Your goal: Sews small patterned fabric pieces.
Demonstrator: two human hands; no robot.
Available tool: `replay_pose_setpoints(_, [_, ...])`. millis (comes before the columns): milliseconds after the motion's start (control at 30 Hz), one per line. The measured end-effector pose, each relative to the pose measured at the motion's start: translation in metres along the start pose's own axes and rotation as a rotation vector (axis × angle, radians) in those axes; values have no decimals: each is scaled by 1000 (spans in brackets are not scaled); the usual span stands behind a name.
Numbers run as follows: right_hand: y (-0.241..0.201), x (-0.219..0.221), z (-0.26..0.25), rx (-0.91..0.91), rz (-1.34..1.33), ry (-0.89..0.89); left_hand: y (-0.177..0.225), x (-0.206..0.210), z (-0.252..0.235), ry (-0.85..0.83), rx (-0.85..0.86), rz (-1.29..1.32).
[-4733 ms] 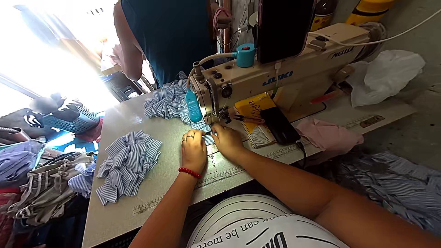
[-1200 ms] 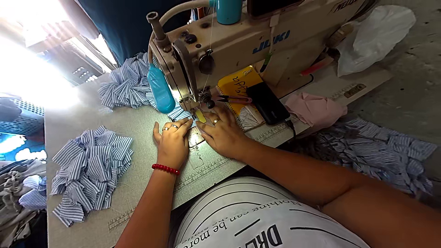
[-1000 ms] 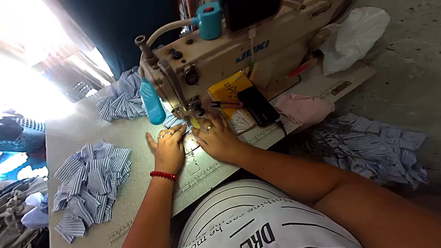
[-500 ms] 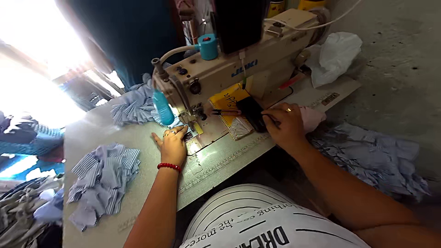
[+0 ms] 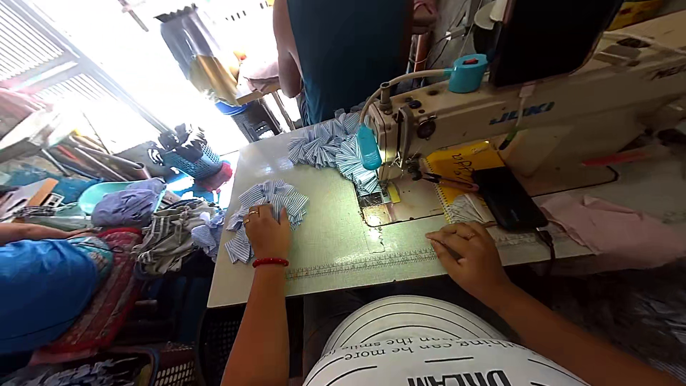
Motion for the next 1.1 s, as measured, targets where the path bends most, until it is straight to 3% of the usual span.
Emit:
replay_pose_setpoints(267, [2,-5,5,42,-37,2,9,3,-3,-164,-158,-171])
replay_pose_setpoints(500, [2,-4,9,54,-64,-12,4,-1,6,-155,-144,-93])
replay_pose_setpoints(733, [4,-5,8,65,-85,-7,7,-9,5,-195,-190,-182])
replay_pose_setpoints(900, [3,-4,7,59,-75,-8,15,-31,-2,-123,-161,44])
replay_pose_setpoints(1100, [4,-4,8,61,-76,-26,8,-34,-21,-240,-131,189])
Point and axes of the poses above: each hand's wrist, its own z-axis away from the middle knuckle, its own x-axis out of the palm, y = z × x, the point moved 5 cm from there along -z, towards the middle knuckle, and after that the axes turned 14 degrees about -x, right-handed, at the moved point
